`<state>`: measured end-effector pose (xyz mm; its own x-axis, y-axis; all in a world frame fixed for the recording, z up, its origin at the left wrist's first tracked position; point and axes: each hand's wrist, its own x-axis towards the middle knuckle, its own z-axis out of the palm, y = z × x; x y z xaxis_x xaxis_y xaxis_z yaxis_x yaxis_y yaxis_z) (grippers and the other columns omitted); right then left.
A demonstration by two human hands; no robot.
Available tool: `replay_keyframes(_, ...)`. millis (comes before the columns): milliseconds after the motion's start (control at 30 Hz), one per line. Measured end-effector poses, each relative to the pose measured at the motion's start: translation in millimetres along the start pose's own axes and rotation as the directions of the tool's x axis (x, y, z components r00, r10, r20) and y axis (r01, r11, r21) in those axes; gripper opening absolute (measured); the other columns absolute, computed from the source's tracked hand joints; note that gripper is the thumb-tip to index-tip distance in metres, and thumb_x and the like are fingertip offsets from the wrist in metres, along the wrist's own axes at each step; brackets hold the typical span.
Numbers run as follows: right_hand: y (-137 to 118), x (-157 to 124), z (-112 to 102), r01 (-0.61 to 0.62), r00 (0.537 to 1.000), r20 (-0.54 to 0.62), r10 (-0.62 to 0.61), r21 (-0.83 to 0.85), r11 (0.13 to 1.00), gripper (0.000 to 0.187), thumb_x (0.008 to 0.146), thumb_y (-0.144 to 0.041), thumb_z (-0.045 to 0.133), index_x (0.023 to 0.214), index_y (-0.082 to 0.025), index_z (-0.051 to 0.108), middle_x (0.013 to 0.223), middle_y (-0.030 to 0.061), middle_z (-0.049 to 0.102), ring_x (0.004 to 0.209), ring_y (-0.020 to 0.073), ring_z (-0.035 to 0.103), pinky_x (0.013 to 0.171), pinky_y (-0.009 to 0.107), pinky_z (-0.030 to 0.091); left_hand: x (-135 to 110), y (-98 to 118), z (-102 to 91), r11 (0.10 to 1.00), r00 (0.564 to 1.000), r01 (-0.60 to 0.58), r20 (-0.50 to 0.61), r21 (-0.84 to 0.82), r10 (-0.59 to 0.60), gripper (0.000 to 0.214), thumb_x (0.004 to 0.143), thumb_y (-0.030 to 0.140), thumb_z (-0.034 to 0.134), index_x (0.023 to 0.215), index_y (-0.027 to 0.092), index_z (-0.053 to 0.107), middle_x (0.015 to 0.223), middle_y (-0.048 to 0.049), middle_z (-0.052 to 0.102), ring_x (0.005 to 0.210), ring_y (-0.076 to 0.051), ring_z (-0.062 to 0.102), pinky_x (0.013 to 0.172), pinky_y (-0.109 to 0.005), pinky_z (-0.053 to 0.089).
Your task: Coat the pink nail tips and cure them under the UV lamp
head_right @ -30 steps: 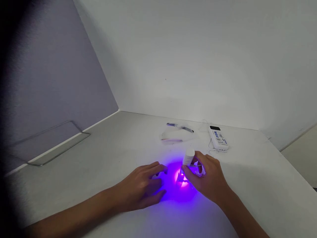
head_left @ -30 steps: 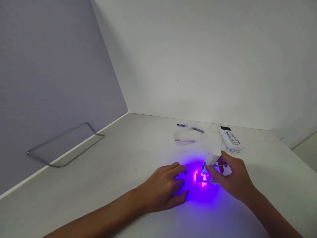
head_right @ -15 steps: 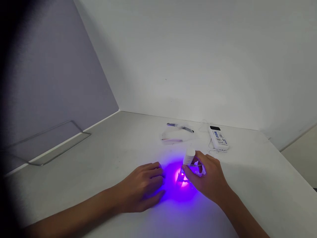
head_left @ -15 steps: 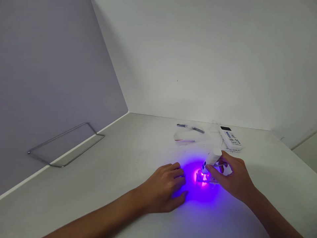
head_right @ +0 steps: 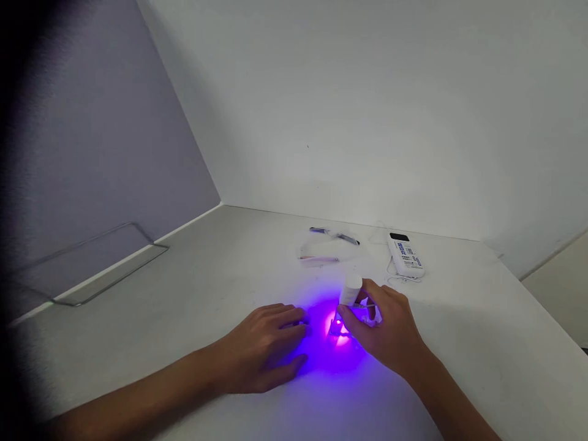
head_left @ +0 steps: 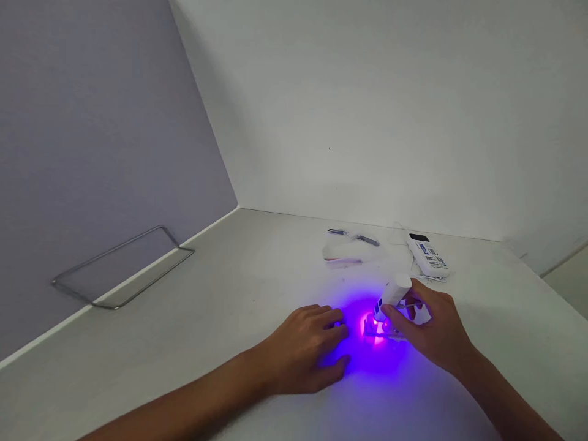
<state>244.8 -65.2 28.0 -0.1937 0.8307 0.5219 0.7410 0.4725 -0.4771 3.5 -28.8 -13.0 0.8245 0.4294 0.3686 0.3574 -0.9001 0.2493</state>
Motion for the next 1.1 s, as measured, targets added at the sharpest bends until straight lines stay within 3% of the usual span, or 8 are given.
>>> replay_keyframes(200, -0.6, -1.6, 0.2, 0.007, 1.0, -0.012, -0.007, -0.004, 1.0, 0.018, 0.088, -0.031, 0.063, 0.075, -0.022, 0.056, 0.056, -0.0047, 0.052, 0.048, 0.0109, 0.049, 0.045, 0.021, 0.042, 0.2, -1.6, 1.0, 1.0, 0.999, 0.003, -0.048, 0.011, -0.003, 0.019, 0.09, 0.026, 0.046, 0.079, 0.018, 0.058, 0.08, -0.0051, 0.059, 0.064, -0.017, 0.048, 0.058, -0.032, 0.037)
replay_keyframes(433, -1.7, 0.3, 0.4, 0.024, 0.999, -0.029, -0.025, -0.014, 1.0, 0.022, 0.087, -0.031, 0.063, 0.071, -0.022, 0.051, 0.054, -0.0052, 0.05, 0.046, 0.0106, 0.048, 0.044, 0.021, 0.041, -1.2, -3.7, 4.6, 1.0, 1.0, 0.003, -0.024, 0.026, -0.002, 0.02, 0.091, 0.029, 0.052, 0.075, 0.018, 0.059, 0.084, -0.0066, 0.059, 0.072, -0.019, 0.051, 0.063, -0.032, 0.038)
replay_keyframes(833, -0.8, -1.1, 0.3, 0.012, 1.0, -0.02, -0.012, -0.021, 1.0, 0.019, 0.086, -0.029, 0.064, 0.073, -0.022, 0.053, 0.056, -0.0058, 0.05, 0.047, 0.01, 0.048, 0.045, 0.02, 0.041, -1.0, -3.8, 7.0, 0.999, 0.999, 0.029, 0.016, 0.03, -0.03, 0.019, 0.086, 0.028, 0.058, 0.072, 0.018, 0.051, 0.073, -0.0015, 0.054, 0.071, -0.018, 0.045, 0.065, -0.033, 0.032)
replay_keyframes(1100, 0.3, -0.6, 1.8, 0.003, 1.0, -0.025, -0.003, -0.018, 1.0, 0.021, 0.086, -0.03, 0.065, 0.071, -0.022, 0.052, 0.054, -0.0057, 0.051, 0.046, 0.0103, 0.049, 0.044, 0.021, 0.041, 0.0, -2.4, 3.8, 0.999, 0.999, 0.044, -0.022, 0.019, -0.044, 0.012, 0.085, 0.029, 0.058, 0.083, 0.017, 0.059, 0.078, -0.0034, 0.056, 0.072, -0.019, 0.047, 0.065, -0.033, 0.035)
